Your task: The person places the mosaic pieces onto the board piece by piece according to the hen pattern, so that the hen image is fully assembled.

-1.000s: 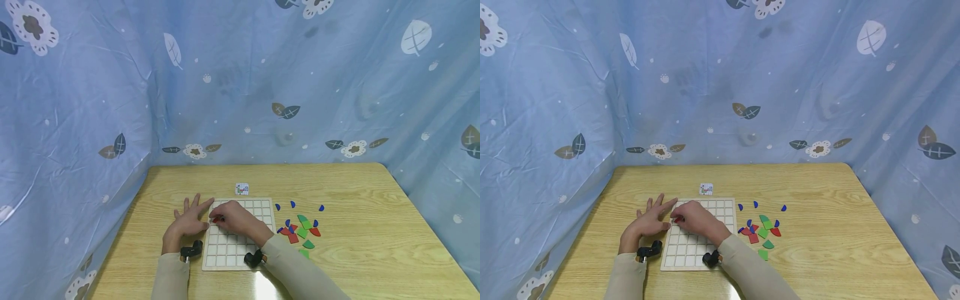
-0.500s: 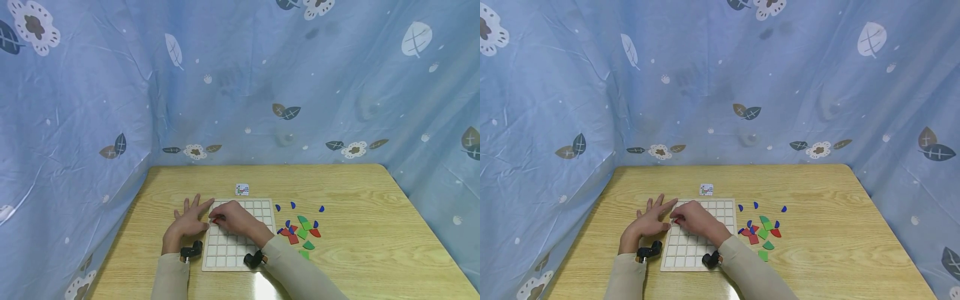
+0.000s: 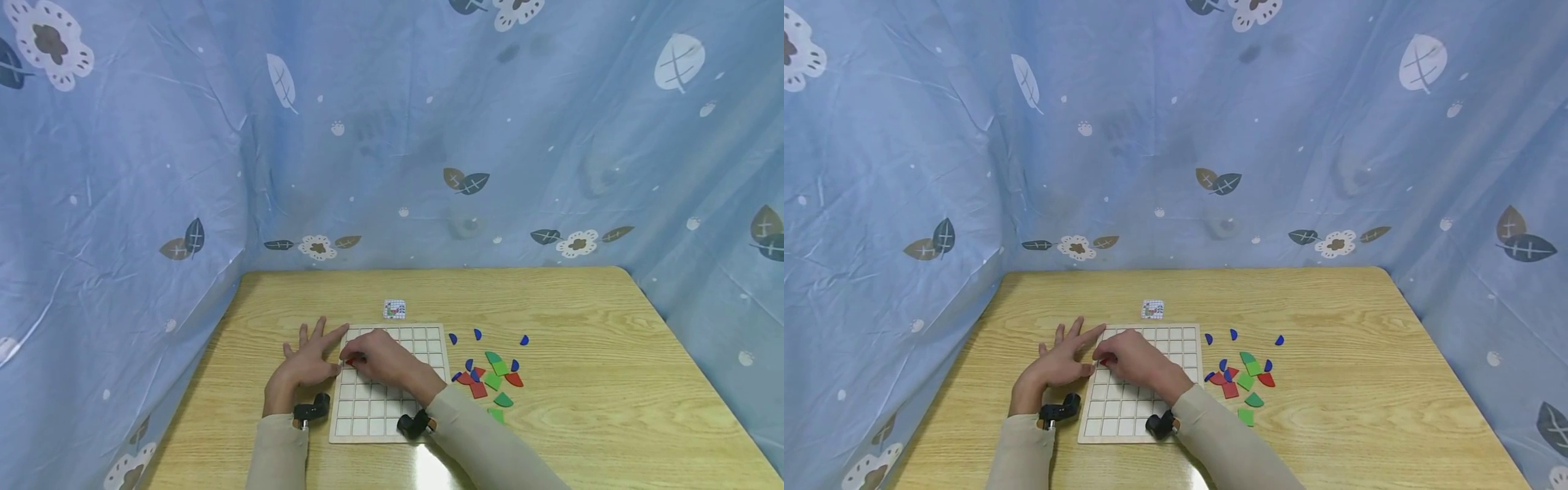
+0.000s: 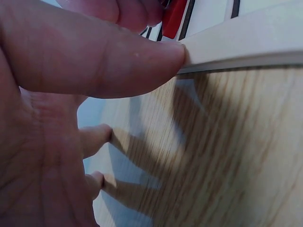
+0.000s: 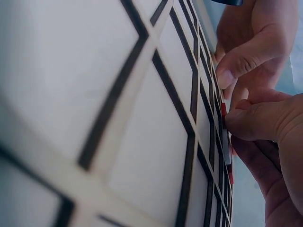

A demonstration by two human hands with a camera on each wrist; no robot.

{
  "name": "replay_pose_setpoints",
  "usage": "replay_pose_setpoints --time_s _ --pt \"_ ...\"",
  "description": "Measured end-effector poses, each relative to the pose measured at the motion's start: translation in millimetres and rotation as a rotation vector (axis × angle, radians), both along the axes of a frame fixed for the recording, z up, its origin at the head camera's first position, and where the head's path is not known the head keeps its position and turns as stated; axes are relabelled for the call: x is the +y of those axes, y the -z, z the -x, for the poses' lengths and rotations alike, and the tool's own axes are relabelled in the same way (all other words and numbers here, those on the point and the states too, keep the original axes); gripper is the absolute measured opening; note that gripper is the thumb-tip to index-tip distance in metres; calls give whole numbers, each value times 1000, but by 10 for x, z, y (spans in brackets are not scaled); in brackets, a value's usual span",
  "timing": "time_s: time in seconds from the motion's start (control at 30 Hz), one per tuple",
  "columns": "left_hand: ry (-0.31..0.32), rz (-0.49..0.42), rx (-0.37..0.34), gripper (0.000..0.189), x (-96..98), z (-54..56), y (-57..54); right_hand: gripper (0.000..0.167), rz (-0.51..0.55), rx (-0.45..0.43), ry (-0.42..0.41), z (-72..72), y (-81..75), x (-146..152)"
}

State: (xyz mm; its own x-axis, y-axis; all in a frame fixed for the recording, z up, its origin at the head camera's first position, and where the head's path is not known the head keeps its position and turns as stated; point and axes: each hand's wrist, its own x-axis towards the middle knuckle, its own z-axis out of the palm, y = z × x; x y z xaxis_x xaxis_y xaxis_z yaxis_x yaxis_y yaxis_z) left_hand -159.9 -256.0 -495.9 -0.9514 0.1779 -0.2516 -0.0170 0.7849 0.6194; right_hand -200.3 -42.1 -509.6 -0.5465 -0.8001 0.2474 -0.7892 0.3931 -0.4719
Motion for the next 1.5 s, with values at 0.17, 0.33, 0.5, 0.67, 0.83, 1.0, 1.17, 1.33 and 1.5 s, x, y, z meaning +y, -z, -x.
replay_pose_setpoints --time_s 0.17,0.33,0.5,0.67,0.83,1.0,1.17,1.33,1.5 --pt "2 -19 14 86 -25 24 74 21 -1 9 -4 -9 -23 -2" --pt "8 -17 30 86 -47 36 146 20 -11 3 -1 -18 -38 -1" --pt "9 -53 49 85 -46 19 127 20 -5 7 -5 -28 -44 2" --pt "6 -52 38 86 -36 10 95 19 -1 33 -6 -44 -56 15" --pt "3 -7 14 87 -5 0 22 18 6 31 16 -90 -102 86" --pt "-4 17 4 87 11 6 14 20 103 -89 44 -170 -158 277" --pt "-11 20 5 87 25 15 10 22 201 -167 96 -275 -181 575" --pt "-17 10 6 89 24 6 5 22 276 -206 168 -395 -166 958" --pt "-18 4 3 90 24 -3 -2 22 337 -212 250 -531 -101 1380"
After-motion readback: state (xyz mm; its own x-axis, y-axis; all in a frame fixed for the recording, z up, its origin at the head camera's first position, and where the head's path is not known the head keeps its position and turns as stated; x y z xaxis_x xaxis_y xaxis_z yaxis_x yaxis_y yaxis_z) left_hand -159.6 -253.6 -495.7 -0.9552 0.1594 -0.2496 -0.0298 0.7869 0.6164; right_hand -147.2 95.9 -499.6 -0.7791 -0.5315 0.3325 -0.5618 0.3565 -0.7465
